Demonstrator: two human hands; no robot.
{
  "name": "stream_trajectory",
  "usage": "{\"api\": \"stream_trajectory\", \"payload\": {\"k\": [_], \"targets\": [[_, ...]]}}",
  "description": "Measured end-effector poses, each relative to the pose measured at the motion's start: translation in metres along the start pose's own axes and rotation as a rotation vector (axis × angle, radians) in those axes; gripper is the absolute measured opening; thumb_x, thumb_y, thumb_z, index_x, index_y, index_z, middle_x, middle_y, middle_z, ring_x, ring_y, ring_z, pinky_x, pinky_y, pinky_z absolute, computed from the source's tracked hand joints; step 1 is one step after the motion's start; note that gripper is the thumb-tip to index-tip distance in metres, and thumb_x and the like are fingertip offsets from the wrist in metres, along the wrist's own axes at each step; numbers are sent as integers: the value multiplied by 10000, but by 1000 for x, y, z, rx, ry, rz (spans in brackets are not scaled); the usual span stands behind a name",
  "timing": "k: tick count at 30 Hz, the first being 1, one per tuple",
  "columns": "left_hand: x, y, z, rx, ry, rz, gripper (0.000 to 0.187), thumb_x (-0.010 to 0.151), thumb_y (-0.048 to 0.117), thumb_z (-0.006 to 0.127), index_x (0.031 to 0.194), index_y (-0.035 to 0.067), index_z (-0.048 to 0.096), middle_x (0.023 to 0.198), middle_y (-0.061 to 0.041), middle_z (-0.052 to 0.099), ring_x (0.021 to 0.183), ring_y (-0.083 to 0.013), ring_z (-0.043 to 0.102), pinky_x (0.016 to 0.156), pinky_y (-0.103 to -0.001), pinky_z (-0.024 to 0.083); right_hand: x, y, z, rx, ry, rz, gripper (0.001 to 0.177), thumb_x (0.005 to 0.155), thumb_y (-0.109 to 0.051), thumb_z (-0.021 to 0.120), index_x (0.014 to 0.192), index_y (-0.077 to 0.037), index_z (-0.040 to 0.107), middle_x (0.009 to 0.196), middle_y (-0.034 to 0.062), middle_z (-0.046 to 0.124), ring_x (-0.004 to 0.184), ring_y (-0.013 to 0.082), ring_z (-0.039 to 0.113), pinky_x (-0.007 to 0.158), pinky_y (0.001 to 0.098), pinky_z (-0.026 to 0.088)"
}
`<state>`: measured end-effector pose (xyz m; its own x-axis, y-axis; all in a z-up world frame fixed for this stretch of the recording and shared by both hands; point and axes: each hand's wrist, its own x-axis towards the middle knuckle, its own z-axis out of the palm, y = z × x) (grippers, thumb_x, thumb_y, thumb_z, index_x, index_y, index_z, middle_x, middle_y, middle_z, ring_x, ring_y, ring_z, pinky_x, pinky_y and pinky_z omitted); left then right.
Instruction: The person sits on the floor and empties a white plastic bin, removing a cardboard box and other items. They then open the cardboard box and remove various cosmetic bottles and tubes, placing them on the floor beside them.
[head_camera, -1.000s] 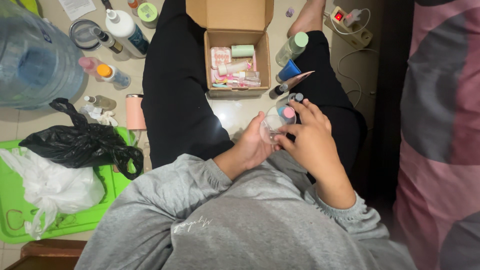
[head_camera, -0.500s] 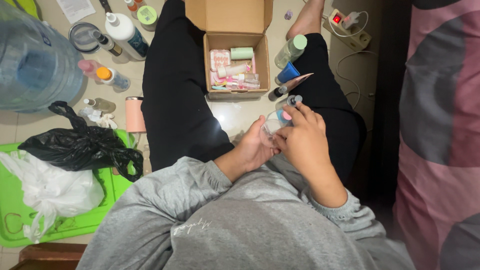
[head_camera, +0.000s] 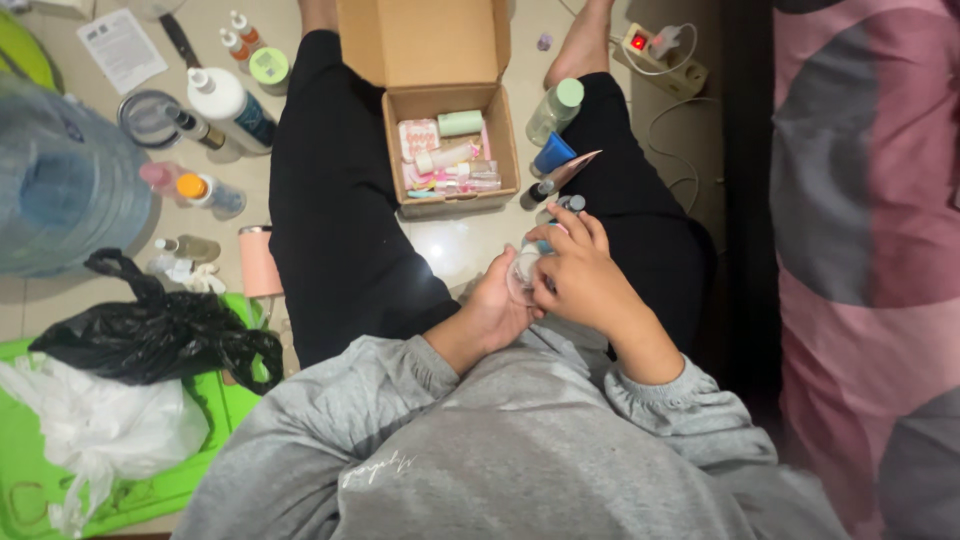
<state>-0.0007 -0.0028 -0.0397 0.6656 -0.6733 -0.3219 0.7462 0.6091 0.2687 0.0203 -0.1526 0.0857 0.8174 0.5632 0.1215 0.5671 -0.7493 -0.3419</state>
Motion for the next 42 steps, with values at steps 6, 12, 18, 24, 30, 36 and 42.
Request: {"api": "stream_trajectory", "payload": {"k": [6, 12, 18, 24, 30, 36, 42], "targets": [[5, 11, 10, -30, 38, -56, 613, 1082, 565, 247, 1193, 86, 613, 959, -76, 682, 761, -205, 630, 647, -325, 489, -11, -2, -31, 313, 222, 75, 86, 836, -122, 709, 841, -76, 636, 1150, 91, 686, 1187, 329, 596, 1006, 449, 460], [20, 3, 46, 61, 3, -215, 582, 1055, 571, 316, 1160, 80, 610, 916, -99, 662, 740, -229, 628, 637, -339, 494, -72, -20, -113, 168, 284, 466, 122, 857, -131, 686, 920, -43, 630, 828, 145, 668, 745, 317, 670, 653, 399, 527], [41, -9, 66, 106, -111, -376, 556, 1054, 558, 363, 1156, 64, 597, 930, -116, 658, 780, -236, 624, 667, -334, 495, -180, -55, -231, -395, 339, 1126, 181, 934, -214, 648, 969, -39, 684, 842, 217, 690, 770, 432, 676, 696, 519, 532], [44, -19, 71, 123, -12, -494, 566, 1019, 553, 368, 1109, 44, 598, 885, -124, 652, 747, -254, 620, 641, -347, 498, -201, -26, -232, -598, 15, 1326, 242, 1000, -196, 549, 896, -27, 687, 800, 223, 705, 748, 394, 705, 702, 508, 550], [50, -16, 73, 156, 17, -513, 601, 1023, 550, 359, 1092, 5, 602, 850, -136, 652, 741, -248, 631, 643, -348, 521, -203, -21, -225, -556, 327, 1175, 136, 900, -93, 565, 855, -23, 672, 769, 237, 688, 734, 414, 695, 677, 526, 536], [51, -22, 73, 154, -38, -502, 586, 1022, 540, 359, 1089, 10, 601, 849, -132, 661, 741, -247, 637, 640, -351, 524, -202, -28, -227, -477, 413, 1301, 102, 907, -103, 573, 921, -49, 658, 800, 204, 699, 771, 402, 679, 655, 541, 500], [49, -14, 65, 127, -48, -437, 588, 1037, 544, 361, 1086, 8, 596, 877, -127, 654, 740, -245, 624, 644, -356, 517, -205, -40, -214, -476, 604, 1214, 76, 924, -52, 558, 946, -20, 624, 873, 179, 709, 835, 410, 654, 731, 520, 505]]}}
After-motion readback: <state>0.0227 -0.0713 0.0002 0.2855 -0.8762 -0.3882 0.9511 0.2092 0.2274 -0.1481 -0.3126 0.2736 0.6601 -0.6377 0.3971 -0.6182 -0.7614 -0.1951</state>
